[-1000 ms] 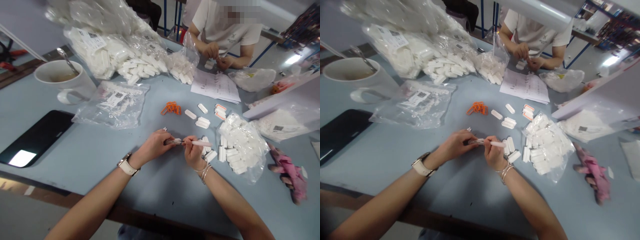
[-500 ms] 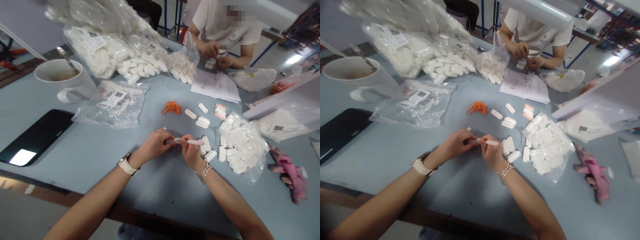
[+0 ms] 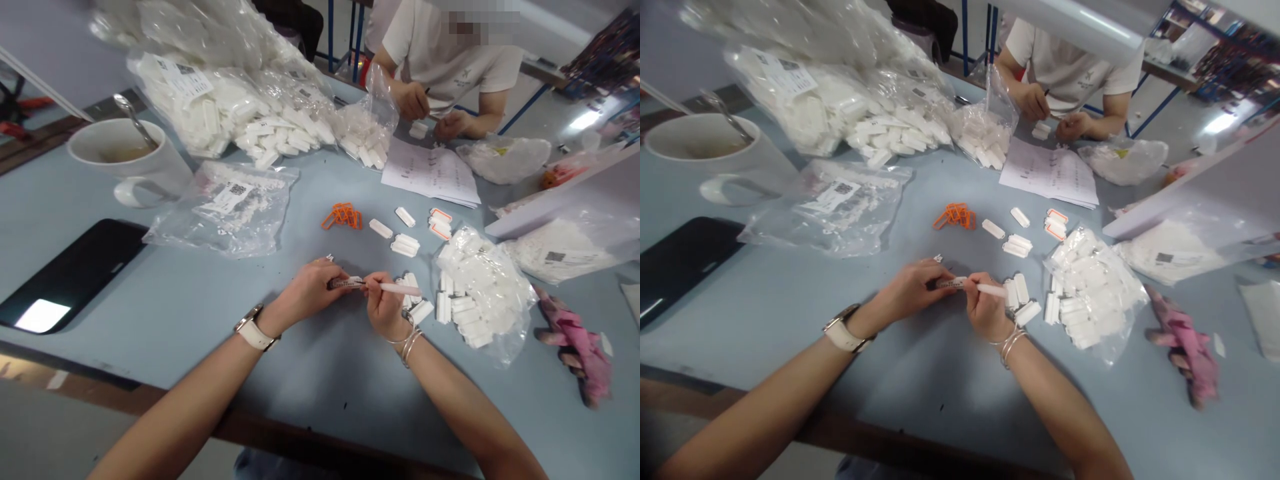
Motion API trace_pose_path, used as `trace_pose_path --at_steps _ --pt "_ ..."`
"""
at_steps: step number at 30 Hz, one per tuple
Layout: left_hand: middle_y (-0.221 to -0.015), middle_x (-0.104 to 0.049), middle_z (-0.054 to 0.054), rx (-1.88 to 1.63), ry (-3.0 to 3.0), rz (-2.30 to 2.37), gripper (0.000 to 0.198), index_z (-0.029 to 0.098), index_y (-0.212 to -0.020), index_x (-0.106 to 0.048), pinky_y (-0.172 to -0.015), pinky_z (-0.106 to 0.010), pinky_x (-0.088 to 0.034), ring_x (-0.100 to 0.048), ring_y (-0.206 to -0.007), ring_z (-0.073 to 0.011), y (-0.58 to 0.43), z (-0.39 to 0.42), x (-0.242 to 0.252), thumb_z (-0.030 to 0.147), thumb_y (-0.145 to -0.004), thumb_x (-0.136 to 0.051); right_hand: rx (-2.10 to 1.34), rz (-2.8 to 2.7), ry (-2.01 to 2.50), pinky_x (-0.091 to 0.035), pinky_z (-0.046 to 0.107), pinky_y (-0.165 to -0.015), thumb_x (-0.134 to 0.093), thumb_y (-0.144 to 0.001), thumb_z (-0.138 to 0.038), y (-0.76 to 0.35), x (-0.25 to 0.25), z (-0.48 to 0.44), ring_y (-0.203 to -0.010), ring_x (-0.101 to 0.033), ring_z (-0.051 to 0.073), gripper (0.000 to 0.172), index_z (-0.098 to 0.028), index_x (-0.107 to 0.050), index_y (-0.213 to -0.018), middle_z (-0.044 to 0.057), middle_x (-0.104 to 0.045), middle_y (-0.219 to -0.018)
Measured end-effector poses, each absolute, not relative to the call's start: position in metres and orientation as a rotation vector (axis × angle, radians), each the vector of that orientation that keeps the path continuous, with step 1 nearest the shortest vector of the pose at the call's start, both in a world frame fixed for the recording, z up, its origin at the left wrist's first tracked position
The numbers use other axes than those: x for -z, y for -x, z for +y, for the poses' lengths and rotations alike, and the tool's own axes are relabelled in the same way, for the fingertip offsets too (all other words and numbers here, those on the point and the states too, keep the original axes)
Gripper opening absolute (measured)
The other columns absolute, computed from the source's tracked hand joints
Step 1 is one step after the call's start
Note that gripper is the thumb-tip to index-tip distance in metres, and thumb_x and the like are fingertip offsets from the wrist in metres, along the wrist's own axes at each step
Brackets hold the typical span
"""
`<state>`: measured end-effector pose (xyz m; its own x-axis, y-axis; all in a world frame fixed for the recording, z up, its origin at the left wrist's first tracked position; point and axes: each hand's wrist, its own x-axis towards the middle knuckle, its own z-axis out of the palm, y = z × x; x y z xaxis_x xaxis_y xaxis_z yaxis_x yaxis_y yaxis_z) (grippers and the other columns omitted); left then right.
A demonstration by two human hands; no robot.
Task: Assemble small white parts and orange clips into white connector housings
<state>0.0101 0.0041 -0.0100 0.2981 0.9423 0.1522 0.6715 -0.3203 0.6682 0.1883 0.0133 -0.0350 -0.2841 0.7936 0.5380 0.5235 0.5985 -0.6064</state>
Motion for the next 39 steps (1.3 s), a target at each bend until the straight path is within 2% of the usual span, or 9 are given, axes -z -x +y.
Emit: trace_pose_path --at_steps 12,15,17,20,25,30,39 --pt "-0.063 -0.058 -0.002 -0.564 -2.313 1.478 0.015 0.017 -0.072 -0.058 -0.065 -0.028 -0.041 -0.054 -0.068 -0.0170 -0.012 0.002 0.006 0.023 -0.085 -0.054 -0.321 -2.109 1.047 -0.042 0.023 -0.055 -0.029 -0.096 -0.033 -0.184 0.025 0.015 -0.055 -0.057 0.013 0.033 -0.018 -0.052 -0.078 0.003 -0.059 -0.062" --pt "-0.072 -0.060 -0.006 -0.401 -2.554 1.516 0.015 0.016 -0.072 -0.057 -0.070 -0.034 -0.041 -0.056 -0.074 -0.0207 -0.017 -0.002 -0.005 0.016 -0.086 -0.050 -0.287 -2.097 1.033 -0.041 0.022 -0.053 -0.028 -0.096 -0.035 -0.182 0.023 0.016 -0.053 -0.056 0.013 0.035 -0.018 -0.052 -0.076 0.002 -0.058 -0.060" --pt "-0.076 -0.061 -0.010 -0.289 -2.671 1.579 0.014 0.015 -0.075 -0.058 -0.068 -0.036 -0.040 -0.056 -0.081 -0.0252 -0.024 -0.006 -0.014 0.010 -0.084 -0.048 -0.259 -2.083 1.027 -0.041 0.022 -0.052 -0.026 -0.096 -0.035 -0.180 0.022 0.017 -0.052 -0.055 0.012 0.037 -0.018 -0.051 -0.075 0.002 -0.058 -0.059" --pt "-0.073 -0.061 -0.012 -0.145 -2.694 1.741 0.017 0.013 -0.074 -0.059 -0.063 -0.037 -0.037 -0.056 -0.077 -0.0276 -0.037 -0.012 -0.026 0.004 -0.081 -0.046 -0.240 -2.077 1.018 -0.040 0.022 -0.051 -0.027 -0.097 -0.034 -0.179 0.020 0.017 -0.052 -0.054 0.012 0.037 -0.018 -0.051 -0.074 0.002 -0.058 -0.059" --pt "-0.070 -0.062 -0.013 0.073 -2.765 1.712 0.015 0.011 -0.072 -0.061 -0.065 -0.039 -0.036 -0.056 -0.073 -0.0275 -0.052 -0.013 -0.029 0.005 -0.079 -0.049 -0.247 -2.082 1.015 -0.039 0.023 -0.052 -0.026 -0.097 -0.035 -0.181 0.019 0.017 -0.053 -0.055 0.013 0.038 -0.018 -0.051 -0.074 0.003 -0.059 -0.060" --pt "-0.071 -0.065 -0.012 0.117 -2.902 1.573 0.016 0.009 -0.079 -0.063 -0.073 -0.040 -0.037 -0.058 -0.074 -0.0257 -0.051 -0.011 -0.025 0.005 -0.081 -0.048 -0.253 -2.094 1.038 -0.039 0.024 -0.053 -0.026 -0.097 -0.037 -0.183 0.022 0.017 -0.054 -0.054 0.013 0.039 -0.018 -0.052 -0.074 0.003 -0.059 -0.060" --pt "-0.071 -0.065 -0.011 0.258 -2.948 1.482 0.017 0.009 -0.082 -0.064 -0.063 -0.035 -0.036 -0.058 -0.069 -0.0234 -0.057 -0.014 -0.028 0.002 -0.080 -0.048 -0.228 -2.079 1.069 -0.037 0.022 -0.052 -0.023 -0.097 -0.039 -0.181 0.021 0.016 -0.052 -0.054 0.012 0.044 -0.017 -0.053 -0.072 0.003 -0.058 -0.057"
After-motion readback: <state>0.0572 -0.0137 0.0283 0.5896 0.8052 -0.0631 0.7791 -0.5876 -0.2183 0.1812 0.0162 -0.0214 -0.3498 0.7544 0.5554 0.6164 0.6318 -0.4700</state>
